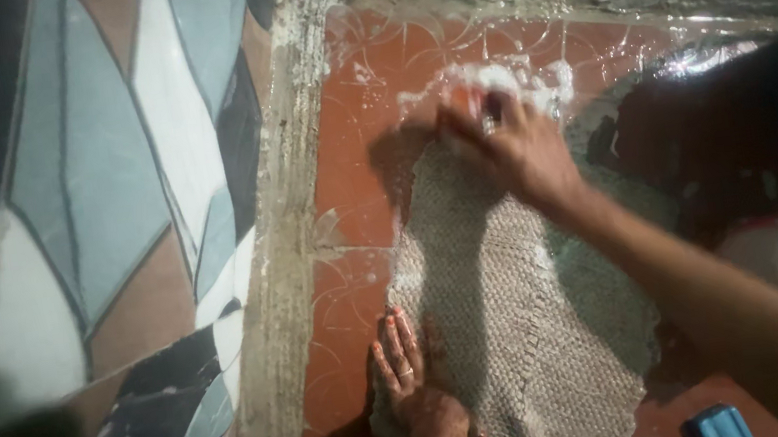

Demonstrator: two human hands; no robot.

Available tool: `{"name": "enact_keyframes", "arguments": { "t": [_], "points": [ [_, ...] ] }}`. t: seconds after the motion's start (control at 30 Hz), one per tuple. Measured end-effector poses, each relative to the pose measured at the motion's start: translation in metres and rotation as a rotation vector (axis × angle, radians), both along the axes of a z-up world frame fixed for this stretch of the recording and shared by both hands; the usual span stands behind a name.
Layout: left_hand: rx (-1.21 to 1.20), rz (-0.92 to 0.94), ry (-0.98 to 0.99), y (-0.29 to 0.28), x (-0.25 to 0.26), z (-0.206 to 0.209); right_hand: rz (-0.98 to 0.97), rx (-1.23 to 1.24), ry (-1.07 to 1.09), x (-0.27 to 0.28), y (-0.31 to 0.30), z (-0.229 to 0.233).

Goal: The person washes a mat on a tiled floor by applying soap, scrubbing it with their hands and a brush, and then wringing the water out.

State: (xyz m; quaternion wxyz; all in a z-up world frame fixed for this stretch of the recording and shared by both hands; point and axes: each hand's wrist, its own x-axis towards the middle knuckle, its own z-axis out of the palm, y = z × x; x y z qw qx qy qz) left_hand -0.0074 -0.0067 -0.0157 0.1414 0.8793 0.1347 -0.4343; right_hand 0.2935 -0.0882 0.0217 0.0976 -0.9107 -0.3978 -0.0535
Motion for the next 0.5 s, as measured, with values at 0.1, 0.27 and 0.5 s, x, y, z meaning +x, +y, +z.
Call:
{"name": "enact_keyframes", "arguments": {
  "t": [0.1,0.27,0.5],
  "points": [
    [0.513,-0.132,-0.467,-0.007,-0.003,-0.015,-0.298,0.043,0.783,-0.082,-0.029,0.008],
    [0.143,-0.070,0.036,-0.003,0.004,0.011,0.442,-0.108,0.167,-0.177,-0.080,0.000],
    [-0.004,0.034,-0.225,0.010,0.013,0.032,0.118,-0.114,0.164,-0.101,-0.096,-0.023]
  ]
}}
